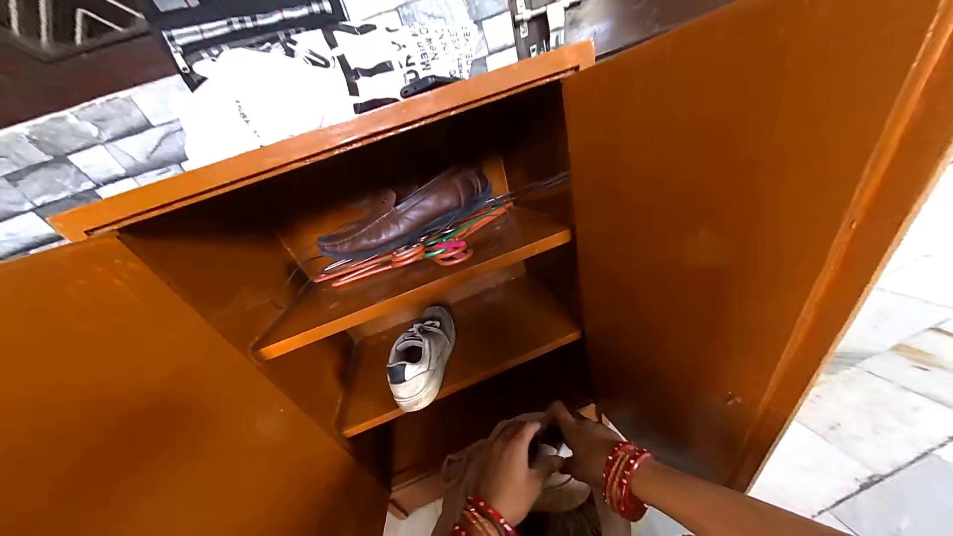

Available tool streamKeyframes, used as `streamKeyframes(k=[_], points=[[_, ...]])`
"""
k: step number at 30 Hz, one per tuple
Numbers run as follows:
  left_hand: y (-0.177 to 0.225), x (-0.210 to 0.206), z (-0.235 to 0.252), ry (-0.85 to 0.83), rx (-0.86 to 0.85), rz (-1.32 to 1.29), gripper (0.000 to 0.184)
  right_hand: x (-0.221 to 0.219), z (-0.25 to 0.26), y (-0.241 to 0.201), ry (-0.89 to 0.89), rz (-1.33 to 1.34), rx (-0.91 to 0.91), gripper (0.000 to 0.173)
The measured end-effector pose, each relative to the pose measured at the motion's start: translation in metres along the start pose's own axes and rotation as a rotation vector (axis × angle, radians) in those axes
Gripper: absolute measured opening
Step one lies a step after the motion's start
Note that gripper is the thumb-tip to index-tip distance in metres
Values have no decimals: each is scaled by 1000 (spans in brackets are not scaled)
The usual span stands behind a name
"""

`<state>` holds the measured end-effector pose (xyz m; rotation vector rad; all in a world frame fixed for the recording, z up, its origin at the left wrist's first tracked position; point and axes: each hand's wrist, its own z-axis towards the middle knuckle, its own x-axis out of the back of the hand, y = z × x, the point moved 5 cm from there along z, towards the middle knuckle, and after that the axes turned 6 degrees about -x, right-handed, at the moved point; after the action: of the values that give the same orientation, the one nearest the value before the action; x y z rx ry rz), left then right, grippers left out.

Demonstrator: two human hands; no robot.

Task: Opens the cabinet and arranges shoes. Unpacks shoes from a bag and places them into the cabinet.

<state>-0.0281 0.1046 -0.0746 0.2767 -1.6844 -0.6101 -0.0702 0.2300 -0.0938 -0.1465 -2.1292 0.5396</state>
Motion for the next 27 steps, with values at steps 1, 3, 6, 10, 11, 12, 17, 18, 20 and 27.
streamKeyframes(k=[1,3,6,10,11,12,17,18,20,27], points=[[4,-7,2,-45,64,17,59,1,0,0,-4,0,4,79],[6,-16,7,-60,167,10,69,2,0,3,-13,-6,21,72],[-1,-25,15,-69,266,-15,73,3,-2,7,-30,6,55,66],[-10,-13,17,-45,304,13,53,4,0,14,-70,25,47,63],[-12,-1,14,19,327,-40,49,2,0,17,-102,-1,33,66],[-17,14,10,114,340,-100,46,0,-1,21,-143,-38,20,70],[-22,112,-40,579,257,-469,41,-19,3,25,-216,-158,34,72],[-17,130,-56,659,226,-533,40,-19,3,22,-216,-148,46,73],[-5,159,-84,812,121,-616,35,-21,2,16,-219,-126,74,79],[21,196,-137,1083,-44,-410,17,-93,-8,8,-206,-245,131,93]])
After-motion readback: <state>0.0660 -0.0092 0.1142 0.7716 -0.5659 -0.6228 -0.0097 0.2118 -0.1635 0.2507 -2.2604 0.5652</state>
